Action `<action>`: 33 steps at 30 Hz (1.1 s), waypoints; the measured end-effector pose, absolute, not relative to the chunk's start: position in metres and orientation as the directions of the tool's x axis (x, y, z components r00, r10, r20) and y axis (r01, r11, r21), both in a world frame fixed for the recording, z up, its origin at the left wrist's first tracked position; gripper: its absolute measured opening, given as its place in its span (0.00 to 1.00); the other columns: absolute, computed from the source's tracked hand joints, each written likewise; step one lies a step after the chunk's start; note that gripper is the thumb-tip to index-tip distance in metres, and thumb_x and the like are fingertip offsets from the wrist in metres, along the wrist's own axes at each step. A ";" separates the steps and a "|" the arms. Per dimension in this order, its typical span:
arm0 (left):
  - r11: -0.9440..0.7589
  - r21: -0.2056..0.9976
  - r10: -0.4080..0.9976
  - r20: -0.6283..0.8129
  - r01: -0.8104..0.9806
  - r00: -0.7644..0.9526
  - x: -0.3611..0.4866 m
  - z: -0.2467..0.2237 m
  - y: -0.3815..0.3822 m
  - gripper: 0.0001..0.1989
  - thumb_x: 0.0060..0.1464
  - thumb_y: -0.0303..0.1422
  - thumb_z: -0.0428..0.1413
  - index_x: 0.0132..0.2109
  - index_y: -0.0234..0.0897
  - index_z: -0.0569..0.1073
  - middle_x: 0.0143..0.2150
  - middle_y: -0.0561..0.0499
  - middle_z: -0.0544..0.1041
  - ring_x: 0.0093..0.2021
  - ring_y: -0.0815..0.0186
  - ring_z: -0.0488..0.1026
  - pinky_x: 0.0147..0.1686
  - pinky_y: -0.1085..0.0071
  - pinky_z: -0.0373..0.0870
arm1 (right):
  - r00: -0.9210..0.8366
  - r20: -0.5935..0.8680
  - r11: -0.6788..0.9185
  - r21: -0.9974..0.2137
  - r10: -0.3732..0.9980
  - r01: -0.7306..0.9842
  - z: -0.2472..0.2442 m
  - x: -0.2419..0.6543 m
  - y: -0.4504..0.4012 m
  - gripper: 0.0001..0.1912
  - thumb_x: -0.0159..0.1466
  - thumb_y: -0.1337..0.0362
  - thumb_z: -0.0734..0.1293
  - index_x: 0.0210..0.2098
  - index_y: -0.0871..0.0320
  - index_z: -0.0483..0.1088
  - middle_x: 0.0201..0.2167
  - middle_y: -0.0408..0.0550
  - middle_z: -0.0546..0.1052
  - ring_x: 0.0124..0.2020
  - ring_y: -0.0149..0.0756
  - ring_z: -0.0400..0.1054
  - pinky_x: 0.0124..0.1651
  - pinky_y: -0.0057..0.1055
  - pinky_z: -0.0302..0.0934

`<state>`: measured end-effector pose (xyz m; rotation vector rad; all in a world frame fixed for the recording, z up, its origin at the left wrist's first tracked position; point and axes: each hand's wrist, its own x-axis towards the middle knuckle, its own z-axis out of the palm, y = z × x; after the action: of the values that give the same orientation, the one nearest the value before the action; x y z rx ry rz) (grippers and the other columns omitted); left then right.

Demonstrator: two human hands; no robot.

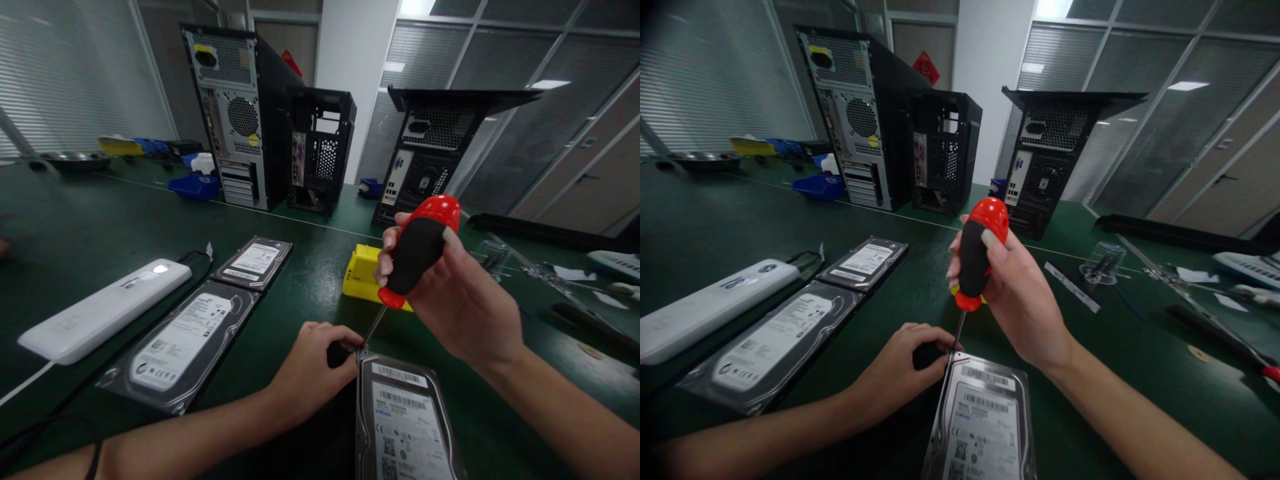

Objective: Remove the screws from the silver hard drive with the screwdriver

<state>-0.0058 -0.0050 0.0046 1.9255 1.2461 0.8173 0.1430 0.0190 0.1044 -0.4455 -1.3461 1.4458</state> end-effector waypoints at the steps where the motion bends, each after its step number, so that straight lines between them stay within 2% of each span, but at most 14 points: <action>1: -0.301 0.816 0.930 0.137 0.494 0.340 -0.006 0.004 -0.005 0.07 0.52 0.31 0.55 0.39 0.41 0.77 0.36 0.55 0.78 0.41 0.63 0.71 0.45 0.65 0.59 | -0.378 0.376 0.193 -0.877 0.846 -0.440 0.104 0.143 0.019 0.14 0.62 0.57 0.61 0.45 0.56 0.67 0.38 0.45 0.67 0.33 0.30 0.64 0.40 0.27 0.63; 3: -0.298 0.816 0.932 0.137 0.496 0.336 -0.006 0.003 -0.005 0.08 0.52 0.30 0.55 0.39 0.41 0.77 0.36 0.55 0.78 0.41 0.63 0.70 0.45 0.65 0.59 | -0.371 0.395 0.209 -0.868 0.841 -0.451 0.102 0.141 0.019 0.15 0.62 0.55 0.60 0.46 0.55 0.66 0.37 0.45 0.68 0.32 0.30 0.65 0.39 0.28 0.63; 5: -0.296 0.815 0.932 0.132 0.498 0.338 -0.006 0.003 -0.005 0.08 0.52 0.30 0.55 0.39 0.41 0.77 0.36 0.55 0.78 0.41 0.63 0.70 0.45 0.65 0.59 | -0.327 0.409 0.243 -0.862 0.852 -0.444 0.101 0.139 0.020 0.13 0.60 0.53 0.63 0.40 0.54 0.65 0.34 0.43 0.67 0.28 0.29 0.64 0.32 0.26 0.62; 7: -0.296 0.814 0.932 0.132 0.501 0.337 -0.006 0.003 -0.005 0.08 0.52 0.31 0.55 0.39 0.41 0.77 0.37 0.55 0.78 0.41 0.63 0.70 0.45 0.65 0.59 | -0.290 0.390 0.251 -0.873 0.874 -0.417 0.101 0.137 0.021 0.15 0.57 0.51 0.66 0.34 0.55 0.62 0.30 0.42 0.66 0.24 0.27 0.61 0.25 0.24 0.58; 10: -0.292 0.812 0.934 0.127 0.506 0.335 -0.006 0.004 -0.005 0.08 0.52 0.31 0.55 0.39 0.42 0.77 0.37 0.55 0.78 0.42 0.62 0.70 0.45 0.65 0.59 | -0.276 0.357 0.237 -0.891 0.892 -0.387 0.101 0.136 0.021 0.19 0.55 0.49 0.67 0.30 0.57 0.60 0.26 0.41 0.64 0.21 0.26 0.58 0.21 0.23 0.55; 14: -0.287 0.813 0.935 0.122 0.506 0.335 -0.007 0.004 -0.006 0.08 0.52 0.31 0.55 0.39 0.41 0.77 0.37 0.55 0.78 0.41 0.62 0.70 0.45 0.66 0.60 | -0.272 0.396 0.250 -0.860 0.877 -0.445 0.100 0.138 0.022 0.15 0.62 0.52 0.61 0.36 0.58 0.66 0.30 0.44 0.67 0.27 0.28 0.63 0.31 0.26 0.61; 16: -0.291 0.811 0.936 0.130 0.508 0.328 -0.007 0.004 -0.006 0.08 0.51 0.30 0.55 0.39 0.41 0.77 0.37 0.55 0.78 0.41 0.63 0.70 0.45 0.66 0.59 | -0.282 0.399 0.228 -0.843 0.872 -0.488 0.099 0.139 0.022 0.19 0.65 0.51 0.56 0.40 0.58 0.69 0.33 0.46 0.68 0.30 0.29 0.65 0.36 0.28 0.62; 18: -0.296 0.807 0.936 0.137 0.511 0.325 -0.007 0.004 -0.005 0.08 0.51 0.30 0.55 0.39 0.41 0.77 0.36 0.55 0.78 0.41 0.63 0.71 0.45 0.65 0.59 | -0.288 0.398 0.214 -0.835 0.871 -0.507 0.100 0.138 0.023 0.24 0.65 0.47 0.52 0.42 0.58 0.69 0.33 0.46 0.68 0.29 0.29 0.64 0.36 0.29 0.62; 20: -0.298 0.807 0.934 0.135 0.511 0.331 -0.006 0.004 -0.004 0.08 0.51 0.30 0.55 0.39 0.41 0.77 0.36 0.55 0.78 0.41 0.63 0.71 0.45 0.65 0.59 | -0.275 0.412 0.233 -0.830 0.869 -0.507 0.100 0.137 0.023 0.25 0.63 0.44 0.53 0.42 0.56 0.69 0.30 0.44 0.67 0.26 0.29 0.62 0.31 0.28 0.61; 23: -0.301 0.808 0.930 0.132 0.507 0.343 -0.006 0.004 -0.004 0.08 0.52 0.31 0.55 0.39 0.41 0.77 0.36 0.55 0.78 0.40 0.63 0.71 0.45 0.65 0.59 | -0.274 0.443 0.279 -0.833 0.854 -0.477 0.101 0.135 0.022 0.17 0.60 0.47 0.61 0.40 0.51 0.68 0.26 0.41 0.65 0.22 0.27 0.58 0.24 0.25 0.55; 26: -0.304 0.807 0.929 0.135 0.506 0.343 -0.006 0.005 -0.005 0.08 0.52 0.31 0.55 0.39 0.41 0.77 0.36 0.55 0.78 0.41 0.63 0.71 0.45 0.64 0.59 | -0.281 0.464 0.308 -0.835 0.840 -0.456 0.101 0.135 0.021 0.10 0.59 0.53 0.65 0.36 0.51 0.69 0.26 0.40 0.64 0.23 0.26 0.58 0.25 0.24 0.56; 28: -0.303 0.808 0.930 0.134 0.505 0.344 -0.006 0.005 -0.006 0.08 0.52 0.31 0.55 0.39 0.41 0.77 0.36 0.55 0.78 0.41 0.63 0.71 0.45 0.64 0.59 | -0.270 0.461 0.311 -0.835 0.845 -0.454 0.100 0.136 0.021 0.09 0.59 0.55 0.65 0.35 0.52 0.70 0.29 0.41 0.65 0.26 0.26 0.60 0.29 0.25 0.59; 33: -0.302 0.807 0.931 0.135 0.507 0.339 -0.006 0.004 -0.006 0.08 0.52 0.29 0.55 0.39 0.41 0.77 0.36 0.55 0.78 0.41 0.63 0.71 0.46 0.64 0.59 | -0.290 0.416 0.241 -0.840 0.862 -0.487 0.101 0.138 0.022 0.20 0.64 0.50 0.55 0.41 0.56 0.70 0.33 0.45 0.67 0.30 0.30 0.64 0.36 0.30 0.63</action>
<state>-0.0063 -0.0056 0.0045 1.9369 1.2568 0.8110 0.1382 0.0218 0.1013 -0.4047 -1.2759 1.3879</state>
